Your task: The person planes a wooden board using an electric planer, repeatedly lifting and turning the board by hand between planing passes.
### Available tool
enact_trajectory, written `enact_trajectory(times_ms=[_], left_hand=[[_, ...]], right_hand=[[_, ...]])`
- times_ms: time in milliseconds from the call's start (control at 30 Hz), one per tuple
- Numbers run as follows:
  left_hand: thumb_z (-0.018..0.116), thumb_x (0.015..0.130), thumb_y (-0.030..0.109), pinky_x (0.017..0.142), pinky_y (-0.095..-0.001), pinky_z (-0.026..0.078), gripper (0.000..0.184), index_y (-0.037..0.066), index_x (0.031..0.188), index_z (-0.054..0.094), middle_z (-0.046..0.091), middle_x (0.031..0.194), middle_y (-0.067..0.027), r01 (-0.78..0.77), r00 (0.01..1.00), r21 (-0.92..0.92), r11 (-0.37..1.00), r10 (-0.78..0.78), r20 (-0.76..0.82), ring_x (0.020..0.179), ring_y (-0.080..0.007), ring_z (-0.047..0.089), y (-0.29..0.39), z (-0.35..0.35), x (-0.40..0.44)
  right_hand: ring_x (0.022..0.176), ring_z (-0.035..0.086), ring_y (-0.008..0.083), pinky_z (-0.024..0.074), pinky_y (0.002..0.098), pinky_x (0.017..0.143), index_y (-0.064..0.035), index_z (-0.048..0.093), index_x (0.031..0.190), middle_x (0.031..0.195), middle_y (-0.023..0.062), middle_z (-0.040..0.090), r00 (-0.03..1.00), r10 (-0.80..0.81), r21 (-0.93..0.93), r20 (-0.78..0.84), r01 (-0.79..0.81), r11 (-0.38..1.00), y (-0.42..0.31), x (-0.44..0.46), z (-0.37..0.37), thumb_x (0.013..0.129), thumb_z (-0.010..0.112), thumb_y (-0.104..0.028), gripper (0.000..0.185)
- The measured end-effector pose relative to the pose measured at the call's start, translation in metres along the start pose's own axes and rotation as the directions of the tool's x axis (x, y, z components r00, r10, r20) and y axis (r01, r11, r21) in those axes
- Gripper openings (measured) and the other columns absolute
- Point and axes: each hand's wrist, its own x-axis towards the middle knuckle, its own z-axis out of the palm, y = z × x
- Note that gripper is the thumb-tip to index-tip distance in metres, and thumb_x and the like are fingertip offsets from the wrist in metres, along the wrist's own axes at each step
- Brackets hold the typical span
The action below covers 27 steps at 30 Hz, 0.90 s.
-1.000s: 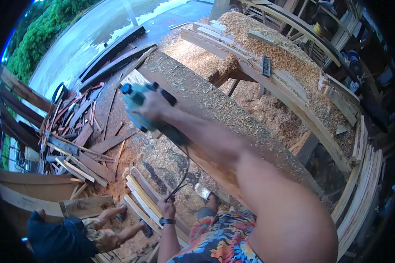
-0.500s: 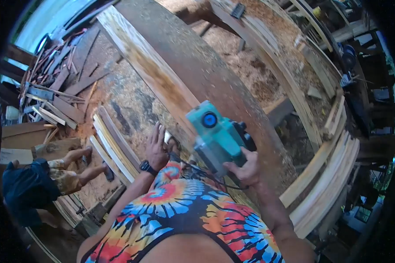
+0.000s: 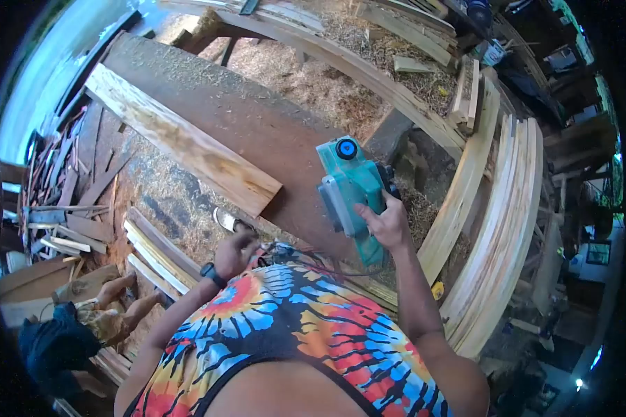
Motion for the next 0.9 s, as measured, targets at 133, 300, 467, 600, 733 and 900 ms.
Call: enact_trajectory(times_ms=[133, 300, 467, 600, 733, 900], left_hand=[[0.068, 0.095, 0.050, 0.064, -0.0354, 0.061, 0.055, -0.002, 0.110, 0.062, 0.070, 0.084, -0.0165, 0.428, 0.837, -0.661, 0.616, -0.547, 0.032, 0.078, -0.0234, 0.073, 0.067, -0.015, 0.049], [0.068, 0.095, 0.053, 0.050, -0.0368, 0.059, 0.057, -0.003, 0.105, 0.060, 0.067, 0.078, -0.0184, 0.440, 0.818, -0.624, 0.646, -0.575, -0.018, 0.059, -0.0245, 0.070, 0.057, -0.013, 0.064], [0.068, 0.096, 0.048, 0.068, -0.0361, 0.063, 0.055, -0.001, 0.117, 0.057, 0.063, 0.106, -0.0109, 0.297, 0.858, -0.808, 0.508, -0.514, -0.008, 0.081, -0.0207, 0.071, 0.037, -0.004, 0.052], [0.066, 0.099, 0.036, 0.070, -0.0392, 0.061, 0.036, 0.005, 0.112, 0.057, 0.065, 0.106, -0.0113, 0.184, 0.846, -0.905, 0.383, -0.531, -0.053, 0.088, -0.0260, 0.071, 0.077, -0.016, 0.022], [0.068, 0.097, 0.026, 0.074, -0.0410, 0.061, 0.032, 0.001, 0.114, 0.059, 0.068, 0.104, -0.0152, -0.056, 0.923, -0.964, 0.260, -0.356, -0.149, 0.096, -0.0295, 0.071, 0.116, -0.049, -0.004], [0.068, 0.094, 0.020, 0.083, -0.0392, 0.061, 0.047, -0.004, 0.132, 0.055, 0.066, 0.127, -0.0219, -0.436, 0.893, -0.832, 0.344, 0.050, -0.447, 0.112, -0.0319, 0.068, 0.213, -0.120, -0.016]], right_hand=[[0.048, 0.049, 0.0057, 0.0384, 0.0258, 0.043, -0.0034, 0.064, 0.108, 0.063, -0.0037, 0.055, 0.999, 0.022, 0.219, 0.048, -0.032, 0.975, 0.020, 0.029, 0.004, 0.094, 0.076, -0.030, 0.033], [0.046, 0.049, 0.0075, 0.0397, 0.0267, 0.042, 0.0003, 0.063, 0.112, 0.062, -0.0014, 0.054, 0.994, 0.048, 0.215, 0.095, -0.067, 0.974, 0.038, 0.041, -0.002, 0.093, 0.077, -0.032, 0.040], [0.046, 0.051, 0.0092, 0.0404, 0.0277, 0.044, 0.0019, 0.063, 0.109, 0.062, 0.0003, 0.056, 0.998, 0.020, 0.145, 0.058, -0.028, 0.989, 0.041, 0.041, -0.001, 0.093, 0.077, -0.031, 0.039], [0.048, 0.053, 0.0093, 0.0403, 0.0283, 0.045, 0.0019, 0.063, 0.108, 0.066, 0.0018, 0.059, 0.997, 0.030, 0.156, 0.074, -0.041, 0.987, 0.037, 0.041, -0.003, 0.093, 0.077, -0.029, 0.037], [0.052, 0.054, 0.0093, 0.0423, 0.0294, 0.047, 0.0011, 0.064, 0.110, 0.077, 0.0039, 0.064, 0.998, -0.006, 0.179, 0.060, -0.005, 0.984, 0.049, 0.044, -0.001, 0.092, 0.077, -0.030, 0.038], [0.046, 0.050, 0.0080, 0.0393, 0.0260, 0.042, -0.0018, 0.063, 0.108, 0.063, -0.0013, 0.055, 0.995, -0.093, 0.154, 0.041, 0.085, 0.984, 0.059, 0.049, 0.002, 0.092, 0.077, -0.028, 0.034]])
